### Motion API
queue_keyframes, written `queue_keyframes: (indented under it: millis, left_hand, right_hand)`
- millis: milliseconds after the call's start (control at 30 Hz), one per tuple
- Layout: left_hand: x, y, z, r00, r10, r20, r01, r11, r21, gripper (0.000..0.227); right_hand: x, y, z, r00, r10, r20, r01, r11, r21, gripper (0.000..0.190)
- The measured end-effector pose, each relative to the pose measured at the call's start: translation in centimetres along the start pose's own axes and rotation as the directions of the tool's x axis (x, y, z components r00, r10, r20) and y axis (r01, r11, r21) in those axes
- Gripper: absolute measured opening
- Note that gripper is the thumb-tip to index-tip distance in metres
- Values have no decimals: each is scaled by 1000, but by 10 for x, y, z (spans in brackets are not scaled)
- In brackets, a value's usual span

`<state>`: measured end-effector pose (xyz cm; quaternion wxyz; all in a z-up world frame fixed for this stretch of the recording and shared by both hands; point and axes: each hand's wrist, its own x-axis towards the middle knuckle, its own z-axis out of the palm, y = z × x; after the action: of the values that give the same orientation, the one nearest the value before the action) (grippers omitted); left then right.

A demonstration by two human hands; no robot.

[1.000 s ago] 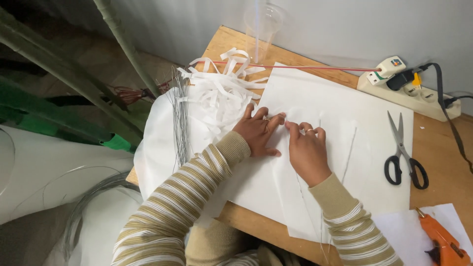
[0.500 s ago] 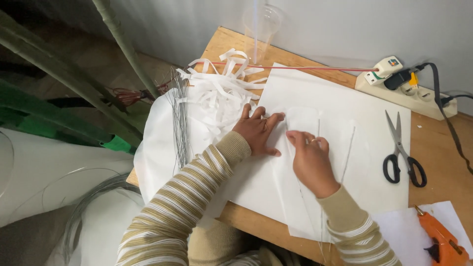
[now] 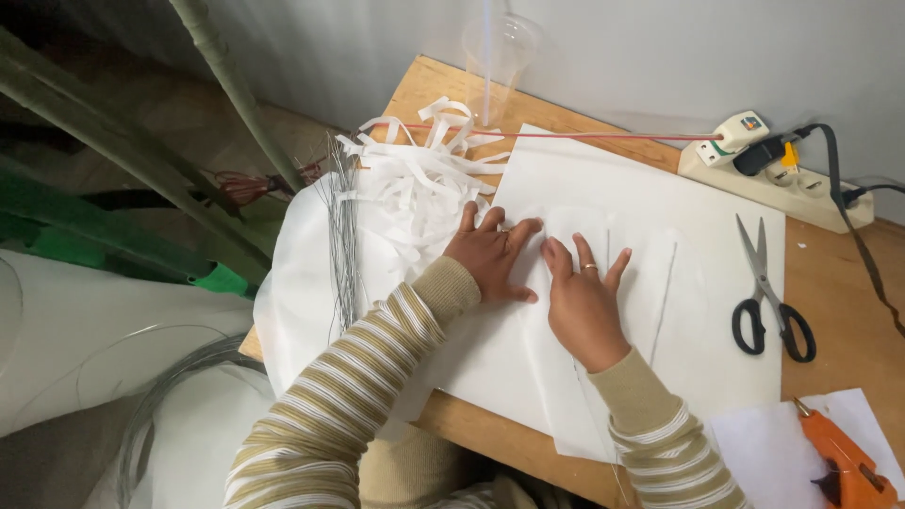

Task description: Attaching white fabric strips to metal wires using a hot glue gun and scissors to create craft components.

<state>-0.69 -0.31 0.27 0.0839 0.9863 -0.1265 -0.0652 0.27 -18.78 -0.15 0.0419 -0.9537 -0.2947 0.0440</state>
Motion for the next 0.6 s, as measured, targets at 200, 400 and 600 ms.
queue_keyframes:
  millis: [200, 400, 600]
  left_hand:
    - [1, 0, 2, 1000, -1, 1, 1, 1000, -1, 88]
    - [-4, 7, -13, 998, 5, 61, -7, 999, 39, 81]
    - [-1, 12, -22, 995, -21, 99, 16, 998, 53, 88]
  right_hand:
    - [-15, -16, -9, 999, 20, 30, -17, 997, -78, 64]
    - [-23, -13, -5, 997, 42, 70, -39, 999, -36, 63]
    - [-45, 42, -27, 988, 58, 143, -111, 910, 400, 75]
